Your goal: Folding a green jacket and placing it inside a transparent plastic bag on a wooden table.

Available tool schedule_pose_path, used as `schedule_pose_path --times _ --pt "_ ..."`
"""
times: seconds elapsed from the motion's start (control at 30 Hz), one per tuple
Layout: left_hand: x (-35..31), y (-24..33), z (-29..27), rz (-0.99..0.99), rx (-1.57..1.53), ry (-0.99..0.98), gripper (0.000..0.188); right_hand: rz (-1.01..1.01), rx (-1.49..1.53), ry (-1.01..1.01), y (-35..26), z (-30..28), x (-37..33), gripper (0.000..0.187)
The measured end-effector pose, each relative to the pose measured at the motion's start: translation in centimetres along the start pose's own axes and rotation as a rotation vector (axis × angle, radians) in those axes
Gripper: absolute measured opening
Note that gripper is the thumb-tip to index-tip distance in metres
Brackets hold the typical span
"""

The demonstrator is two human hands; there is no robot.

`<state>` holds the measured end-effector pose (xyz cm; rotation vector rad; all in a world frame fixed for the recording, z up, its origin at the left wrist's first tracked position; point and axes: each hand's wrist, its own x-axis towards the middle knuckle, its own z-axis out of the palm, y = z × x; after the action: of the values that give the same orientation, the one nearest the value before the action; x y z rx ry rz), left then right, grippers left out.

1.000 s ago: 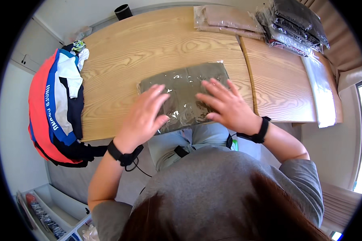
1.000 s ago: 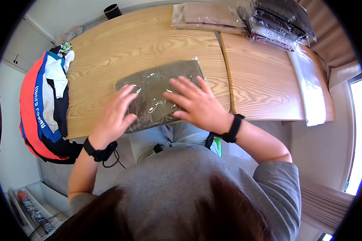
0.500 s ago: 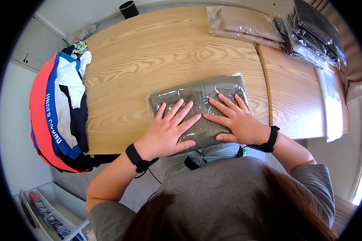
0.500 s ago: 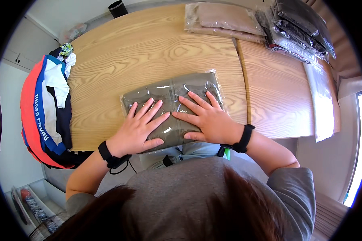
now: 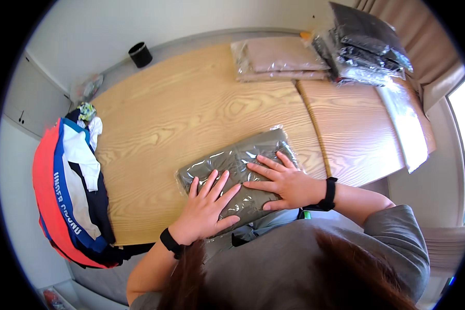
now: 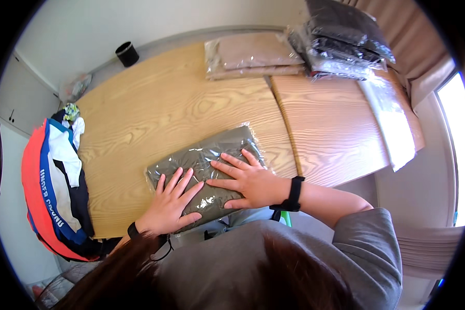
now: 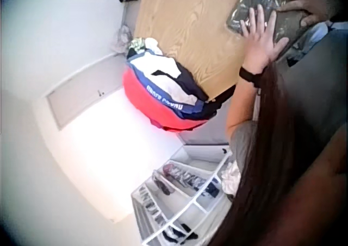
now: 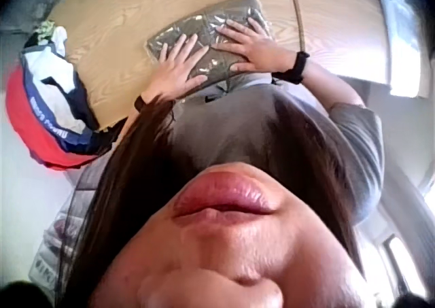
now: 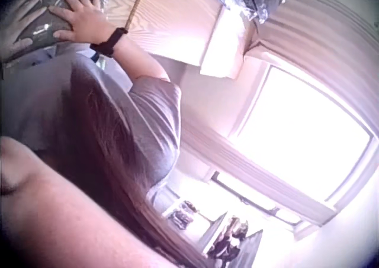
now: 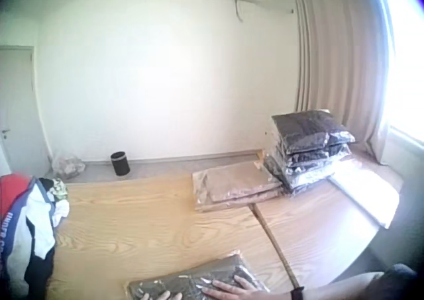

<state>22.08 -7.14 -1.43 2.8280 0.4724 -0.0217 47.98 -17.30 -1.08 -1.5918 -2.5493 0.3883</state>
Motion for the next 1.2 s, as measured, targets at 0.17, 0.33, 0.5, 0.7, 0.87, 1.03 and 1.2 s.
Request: schedule_pose_path --times 0.17,0.33,0.5,0.7,0.87,1.03,1.2 --pt "-0.5 -0.3 0.7 0.015 -0.007 0.019 0.073 -0.026 0.142 -0.107 -0.1 -0.9 -0.3 0.090" --pt "-2.8 -2.3 0.9 -0.152 -0.618 0.516 0.067 -0.052 0.211 -0.068 -0.4 -3.0 -2.4 0.096" --pt "-7.1 -4.2 3.1 -0.707 -0.867 0.672 0.059 0.157 0.125 0.073 -0.9 -1.7 -5.5 0.095" --pt "-6.2 -1.6 2.4 -0.860 -1.101 0.591 0.054 0.490 0.503 0.395 -1.5 1.5 -6.0 0.100" --pt "-4.9 -2.5 3.3 -0.731 -1.209 0.470 0.042 0.493 0.485 0.574 -1.5 3.7 -6.4 0.095" --pt "-2.1 0.6 2.6 -0.671 -1.299 0.625 0.041 0.567 0.481 0.739 -0.6 5.0 -6.4 0.084" --pt "-0.3 1.8 2.9 -0.599 -1.574 0.702 0.054 0.779 0.809 1.055 -0.4 4.9 -6.1 0.068"
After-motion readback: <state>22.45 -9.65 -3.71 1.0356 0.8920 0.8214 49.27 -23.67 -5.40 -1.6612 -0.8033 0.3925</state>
